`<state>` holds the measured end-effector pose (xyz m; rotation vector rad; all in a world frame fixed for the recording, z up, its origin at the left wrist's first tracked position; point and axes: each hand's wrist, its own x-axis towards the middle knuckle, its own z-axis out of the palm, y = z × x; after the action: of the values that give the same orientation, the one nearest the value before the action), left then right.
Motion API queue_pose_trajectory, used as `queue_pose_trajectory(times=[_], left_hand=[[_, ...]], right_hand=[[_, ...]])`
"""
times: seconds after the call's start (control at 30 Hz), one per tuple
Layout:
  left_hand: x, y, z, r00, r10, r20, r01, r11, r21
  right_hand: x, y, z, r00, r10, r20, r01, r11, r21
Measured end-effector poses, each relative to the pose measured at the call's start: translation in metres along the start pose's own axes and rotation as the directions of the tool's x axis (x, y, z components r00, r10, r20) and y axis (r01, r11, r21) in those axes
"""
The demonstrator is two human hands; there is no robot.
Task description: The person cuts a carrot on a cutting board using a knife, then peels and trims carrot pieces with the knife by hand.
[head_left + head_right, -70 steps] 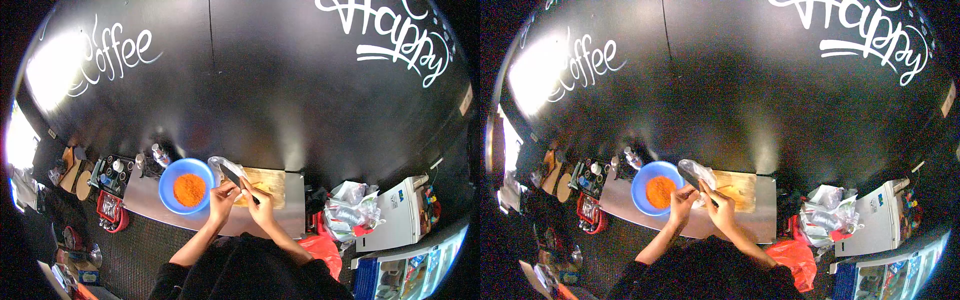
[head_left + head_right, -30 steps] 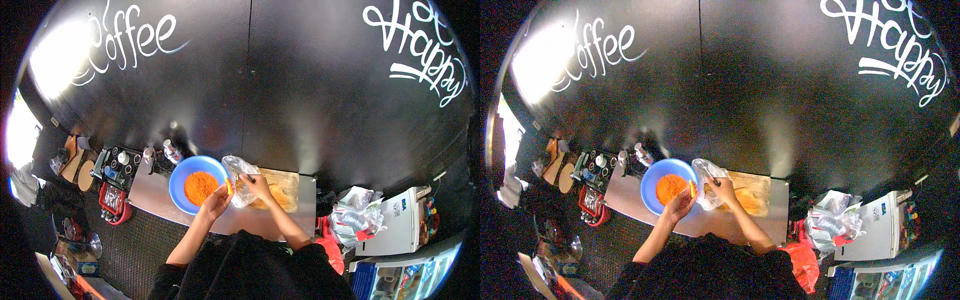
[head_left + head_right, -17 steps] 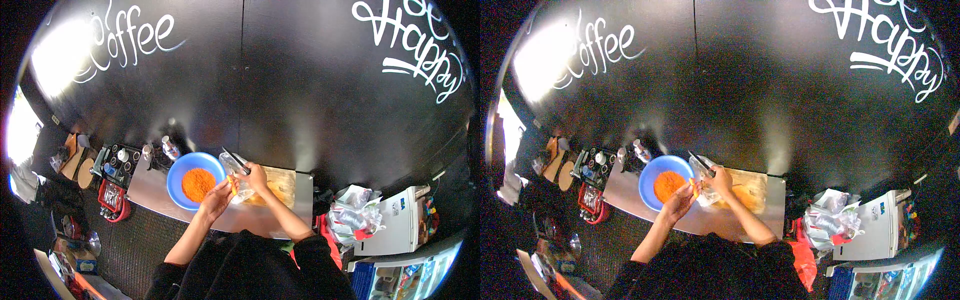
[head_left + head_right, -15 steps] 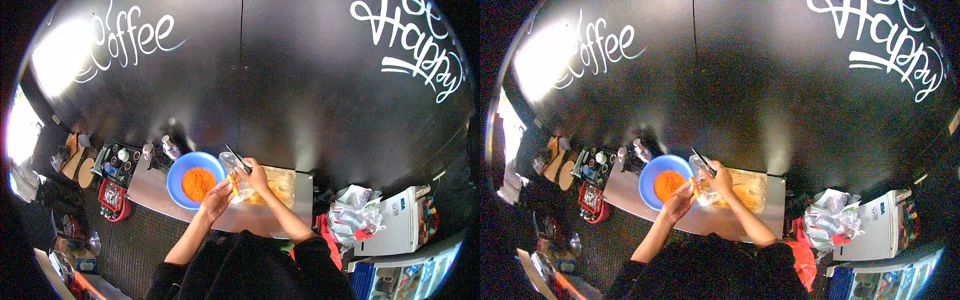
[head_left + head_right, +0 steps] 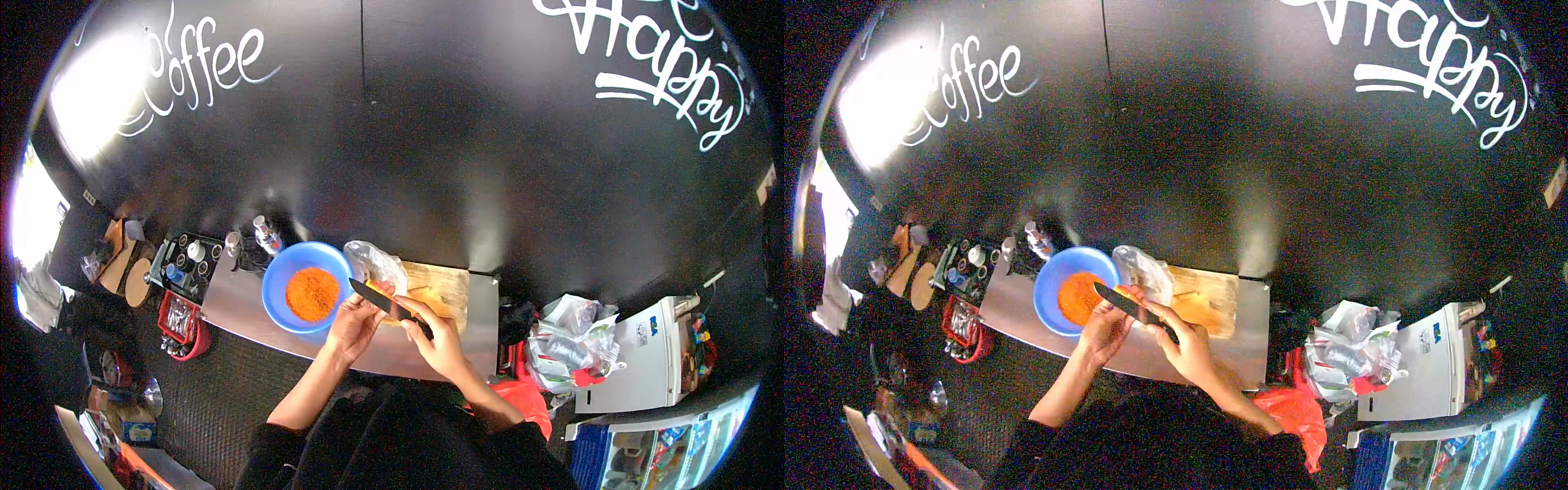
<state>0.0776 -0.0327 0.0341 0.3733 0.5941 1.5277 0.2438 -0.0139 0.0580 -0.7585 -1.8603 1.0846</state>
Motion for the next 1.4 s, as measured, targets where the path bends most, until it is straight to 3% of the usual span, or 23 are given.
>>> queue_pose_trajectory(times=[0.13,0.2,0.3,0.43,0.53,0.83,0.9,1.1,1.2,1.4], left_hand=[[-0.005,-0.019,0.005,1.000,0.026,0.008,-0.026,1.000,-0.003],[-0.011,-0.029,0.013,0.987,0.162,-0.008,-0.160,0.984,0.079],[-0.019,-0.038,0.023,0.980,0.199,-0.002,-0.199,0.977,0.074],[-0.030,-0.037,0.036,0.982,0.187,-0.007,-0.186,0.980,0.075],[-0.035,-0.037,0.036,0.987,0.154,-0.034,-0.143,0.963,0.227],[-0.044,-0.032,0.053,0.977,0.214,0.027,-0.206,0.892,0.401],[-0.048,-0.032,0.055,0.989,0.148,0.004,-0.142,0.942,0.305],[-0.044,-0.027,0.042,0.981,-0.012,0.194,-0.041,0.964,0.263],[-0.045,-0.027,0.044,0.993,-0.063,0.098,0.036,0.967,0.253],[-0.039,-0.024,0.036,0.978,-0.121,0.167,0.096,0.984,0.149]], right_hand=[[-0.011,-0.007,-0.016,0.995,-0.100,-0.010,0.099,0.992,-0.076],[-0.017,-0.009,-0.021,0.998,-0.070,0.007,0.070,0.997,-0.040],[-0.024,-0.013,-0.026,0.999,-0.049,0.003,0.049,0.999,0.016],[-0.032,-0.014,-0.035,0.995,0.085,0.045,-0.085,0.996,0.003],[-0.035,-0.020,-0.039,0.995,0.091,0.050,-0.089,0.995,-0.042],[-0.032,-0.039,-0.046,0.997,-0.059,0.042,0.063,0.993,-0.104],[-0.028,-0.041,-0.050,0.968,-0.233,0.094,0.249,0.939,-0.237],[-0.029,-0.049,-0.055,0.983,-0.087,0.162,0.124,0.965,-0.230],[-0.028,-0.050,-0.054,0.981,-0.138,0.137,0.164,0.965,-0.203],[-0.026,-0.048,-0.051,0.968,-0.225,0.109,0.245,0.944,-0.219]])
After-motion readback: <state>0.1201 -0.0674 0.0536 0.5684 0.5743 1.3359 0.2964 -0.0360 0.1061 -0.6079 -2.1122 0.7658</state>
